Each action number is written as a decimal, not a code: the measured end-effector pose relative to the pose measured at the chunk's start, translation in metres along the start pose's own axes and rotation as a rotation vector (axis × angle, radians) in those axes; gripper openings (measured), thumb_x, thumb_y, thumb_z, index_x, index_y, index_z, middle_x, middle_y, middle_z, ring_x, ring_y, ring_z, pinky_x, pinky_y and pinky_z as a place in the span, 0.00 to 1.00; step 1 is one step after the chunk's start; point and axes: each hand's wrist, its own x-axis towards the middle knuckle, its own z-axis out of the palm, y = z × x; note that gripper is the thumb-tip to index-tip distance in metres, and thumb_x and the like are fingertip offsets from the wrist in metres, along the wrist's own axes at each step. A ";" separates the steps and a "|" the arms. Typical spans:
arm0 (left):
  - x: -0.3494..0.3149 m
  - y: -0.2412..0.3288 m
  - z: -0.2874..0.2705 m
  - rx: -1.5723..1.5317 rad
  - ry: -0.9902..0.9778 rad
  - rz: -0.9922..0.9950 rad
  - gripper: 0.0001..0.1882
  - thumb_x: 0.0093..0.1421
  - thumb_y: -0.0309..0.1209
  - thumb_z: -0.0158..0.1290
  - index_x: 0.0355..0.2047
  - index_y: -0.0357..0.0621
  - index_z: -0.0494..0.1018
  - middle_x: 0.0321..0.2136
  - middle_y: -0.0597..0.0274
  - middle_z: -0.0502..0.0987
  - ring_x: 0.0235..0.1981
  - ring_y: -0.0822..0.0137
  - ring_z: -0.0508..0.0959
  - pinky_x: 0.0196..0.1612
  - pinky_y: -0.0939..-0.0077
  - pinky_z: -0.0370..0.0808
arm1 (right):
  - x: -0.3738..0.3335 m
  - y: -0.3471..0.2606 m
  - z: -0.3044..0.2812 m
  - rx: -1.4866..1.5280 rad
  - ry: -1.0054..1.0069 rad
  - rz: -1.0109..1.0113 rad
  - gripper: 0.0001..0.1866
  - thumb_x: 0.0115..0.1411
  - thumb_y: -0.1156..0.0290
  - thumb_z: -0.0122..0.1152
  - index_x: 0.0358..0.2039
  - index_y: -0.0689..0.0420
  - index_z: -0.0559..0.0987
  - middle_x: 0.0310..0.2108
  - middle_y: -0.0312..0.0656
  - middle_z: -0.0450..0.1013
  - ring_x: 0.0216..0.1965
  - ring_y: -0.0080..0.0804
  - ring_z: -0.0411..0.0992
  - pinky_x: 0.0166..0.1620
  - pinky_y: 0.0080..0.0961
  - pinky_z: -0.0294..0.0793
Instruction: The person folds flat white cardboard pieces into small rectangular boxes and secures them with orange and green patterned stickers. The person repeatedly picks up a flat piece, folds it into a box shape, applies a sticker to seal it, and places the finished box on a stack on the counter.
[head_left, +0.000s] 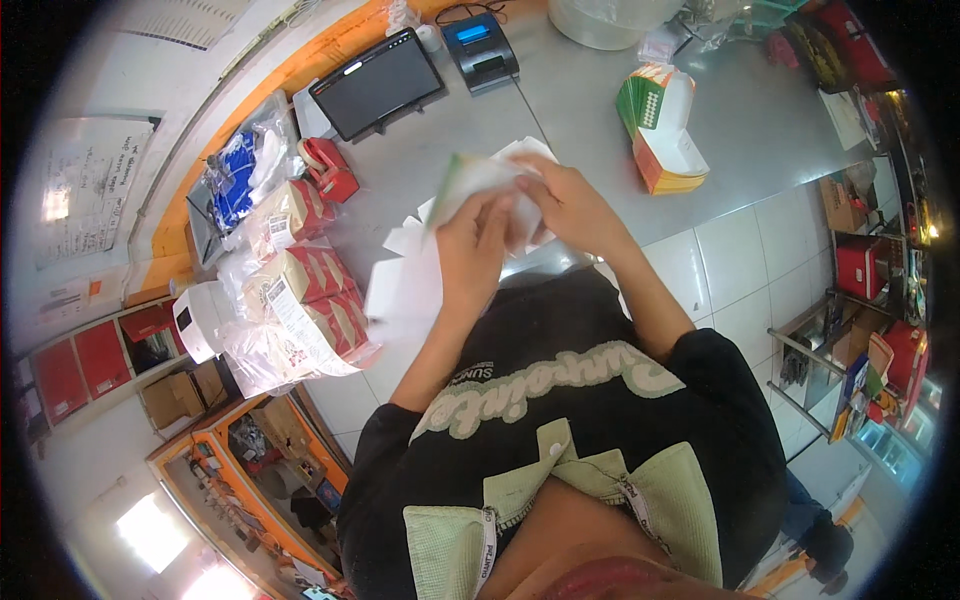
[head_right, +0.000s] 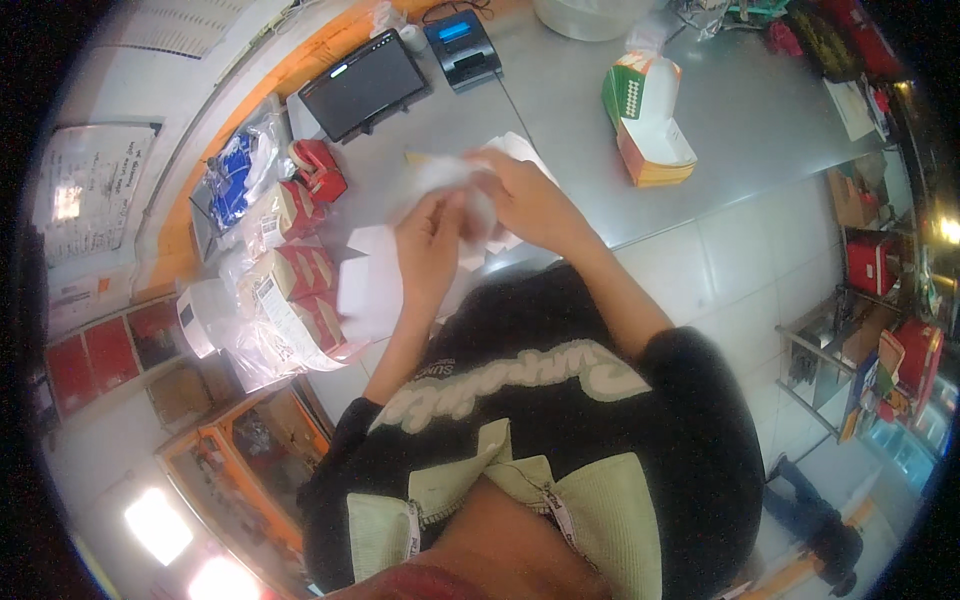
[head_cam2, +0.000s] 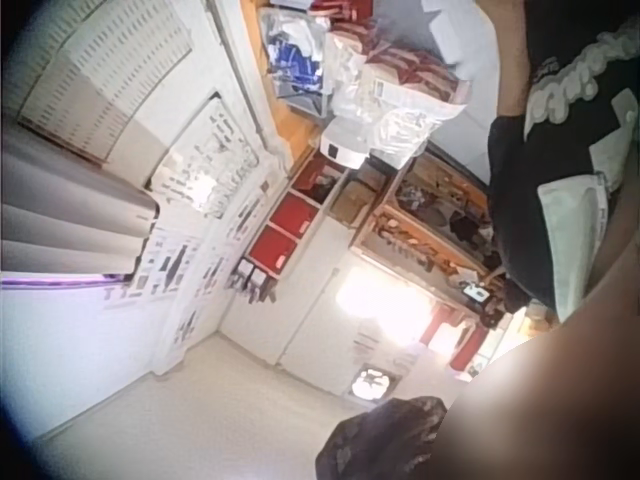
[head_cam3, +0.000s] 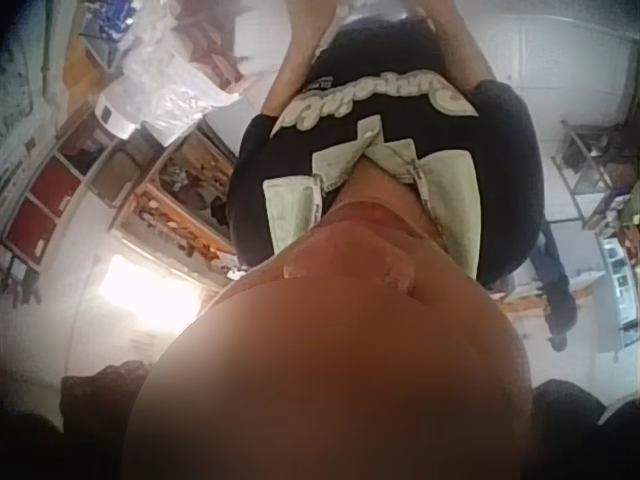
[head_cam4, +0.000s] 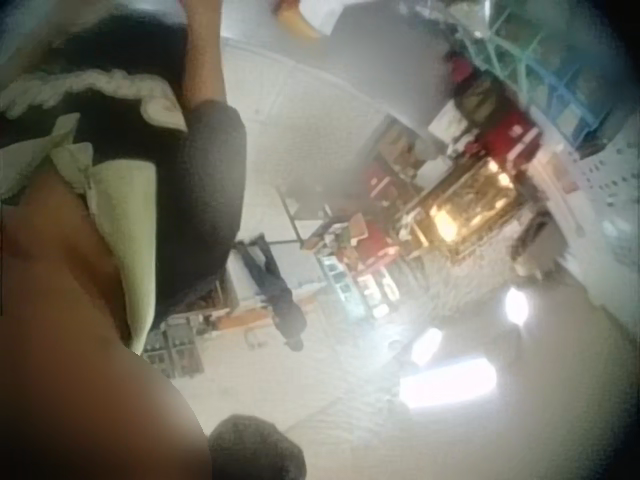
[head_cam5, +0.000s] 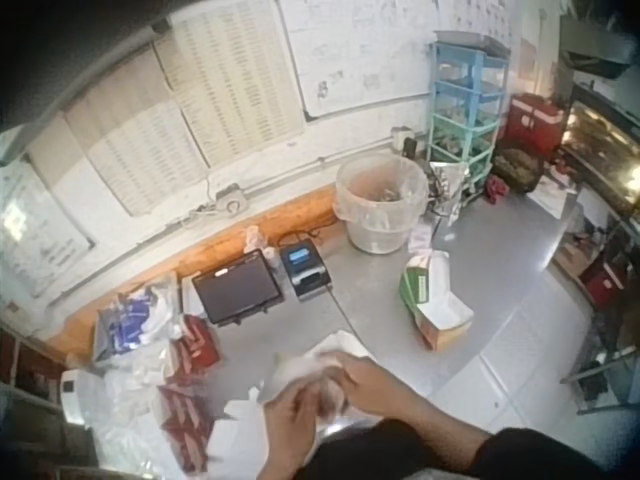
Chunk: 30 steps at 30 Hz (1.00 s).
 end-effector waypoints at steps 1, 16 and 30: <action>-0.003 0.001 -0.008 0.066 -0.164 -0.178 0.21 0.70 0.39 0.51 0.36 0.28 0.79 0.31 0.53 0.82 0.30 0.73 0.80 0.36 0.81 0.76 | 0.000 0.004 -0.004 -0.080 0.012 0.022 0.15 0.72 0.66 0.47 0.53 0.61 0.73 0.29 0.36 0.76 0.23 0.22 0.73 0.24 0.22 0.72; 0.002 -0.071 -0.039 0.952 -0.238 0.470 0.08 0.66 0.28 0.48 0.42 0.39 0.72 0.35 0.43 0.78 0.36 0.42 0.78 0.39 0.58 0.75 | -0.037 -0.009 0.030 -0.052 -0.063 -0.396 0.16 0.62 0.71 0.62 0.50 0.60 0.78 0.39 0.43 0.78 0.40 0.35 0.76 0.47 0.32 0.74; -0.013 -0.032 -0.088 0.149 -0.496 -0.055 0.08 0.67 0.31 0.54 0.41 0.38 0.74 0.27 0.61 0.77 0.33 0.74 0.75 0.42 0.76 0.72 | -0.030 -0.029 0.001 -1.111 -0.403 -0.464 0.13 0.57 0.73 0.60 0.42 0.46 0.83 0.34 0.38 0.70 0.34 0.35 0.75 0.32 0.36 0.73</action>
